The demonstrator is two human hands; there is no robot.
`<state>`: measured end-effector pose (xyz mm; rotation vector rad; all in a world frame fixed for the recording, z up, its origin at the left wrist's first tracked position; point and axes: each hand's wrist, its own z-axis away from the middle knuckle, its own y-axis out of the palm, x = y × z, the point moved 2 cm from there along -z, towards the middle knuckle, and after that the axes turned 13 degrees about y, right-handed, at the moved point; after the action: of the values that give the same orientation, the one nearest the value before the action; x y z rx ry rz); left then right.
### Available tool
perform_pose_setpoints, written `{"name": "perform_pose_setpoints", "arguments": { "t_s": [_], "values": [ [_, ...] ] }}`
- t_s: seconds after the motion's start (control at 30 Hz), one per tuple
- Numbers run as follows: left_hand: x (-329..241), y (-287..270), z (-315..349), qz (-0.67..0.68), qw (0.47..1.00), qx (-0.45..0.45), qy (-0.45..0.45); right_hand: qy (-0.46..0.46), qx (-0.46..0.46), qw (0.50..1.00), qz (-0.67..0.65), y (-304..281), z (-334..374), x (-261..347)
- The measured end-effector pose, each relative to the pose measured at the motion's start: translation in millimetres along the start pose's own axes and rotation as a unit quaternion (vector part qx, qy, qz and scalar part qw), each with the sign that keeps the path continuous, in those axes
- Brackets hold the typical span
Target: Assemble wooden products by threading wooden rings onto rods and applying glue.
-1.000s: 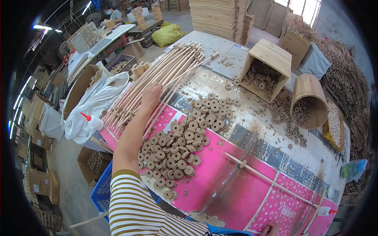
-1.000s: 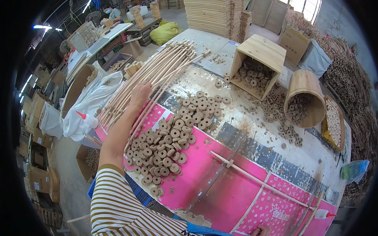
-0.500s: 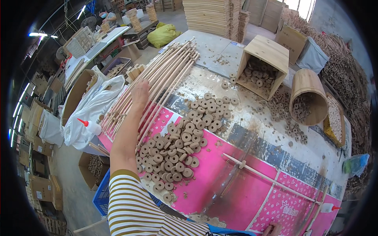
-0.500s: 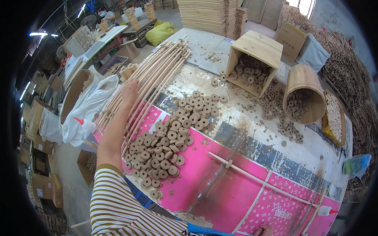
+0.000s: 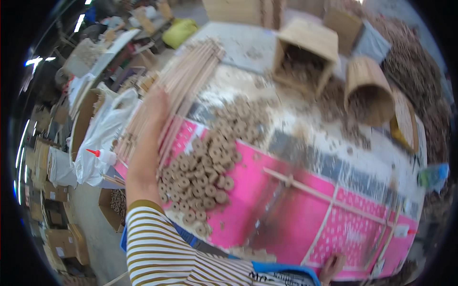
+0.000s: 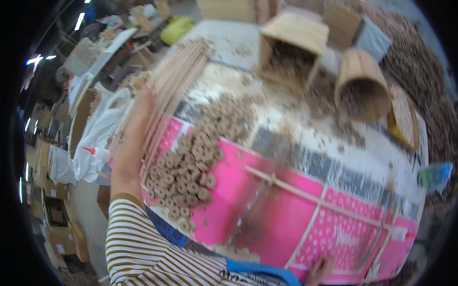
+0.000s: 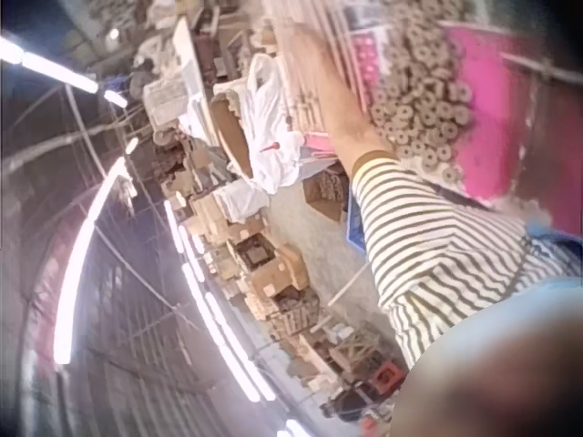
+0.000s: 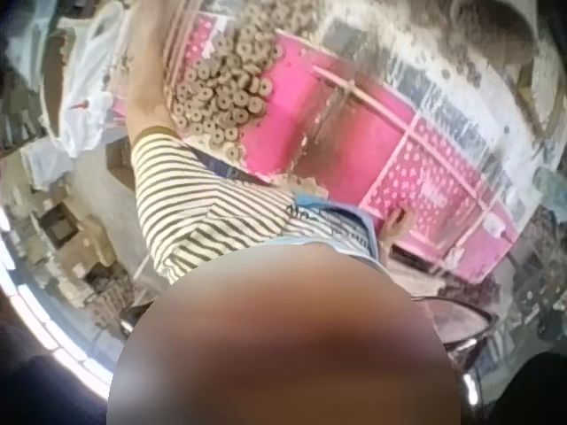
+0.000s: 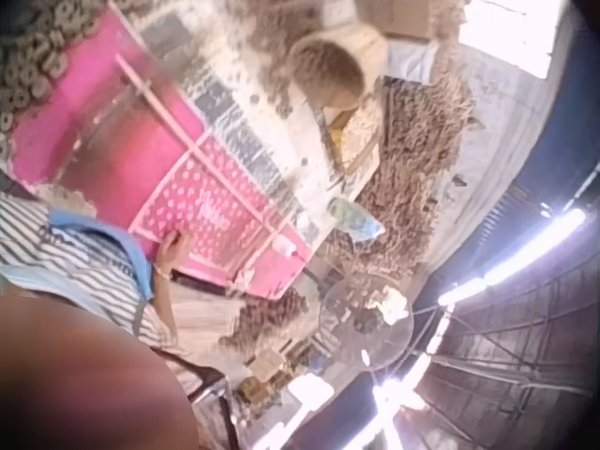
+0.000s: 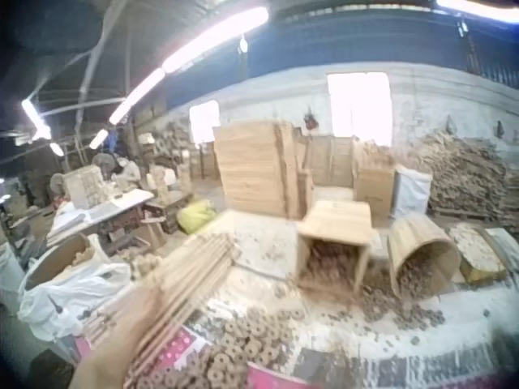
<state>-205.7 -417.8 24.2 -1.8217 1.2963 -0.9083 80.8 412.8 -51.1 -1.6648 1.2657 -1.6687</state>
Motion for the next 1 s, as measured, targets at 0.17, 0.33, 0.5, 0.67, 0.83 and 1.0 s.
{"name": "perform_pose_setpoints", "arguments": {
  "t_s": [0.17, 0.33, 0.5, 0.67, 0.83, 1.0],
  "values": [
    [-161, -44, 24, 0.218, 0.948, -0.047, 0.229, 0.029, 0.013, 0.999, -0.019, 0, -1, 8],
    [-355, -111, 112, 0.351, 0.851, -0.02, 0.39, 0.041, 0.027, 0.999, -0.024, -2, -2, 11],
    [-477, -121, 180, 0.301, 0.815, 0.025, 0.494, -0.027, -0.034, 0.998, -0.044, 0, -2, 10],
    [-512, -111, 189, 0.394, 0.8, 0.0, 0.452, -0.021, -0.003, 0.999, -0.046, 2, 0, 1],
    [-447, -140, 167, 0.45, 0.802, -0.062, 0.389, -0.079, -0.041, 0.995, 0.041, 0, 3, -11],
    [-268, -163, 109, 0.409, 0.887, -0.083, 0.199, -0.075, -0.007, 0.996, 0.044, 0, -1, -19]
  ]
}}
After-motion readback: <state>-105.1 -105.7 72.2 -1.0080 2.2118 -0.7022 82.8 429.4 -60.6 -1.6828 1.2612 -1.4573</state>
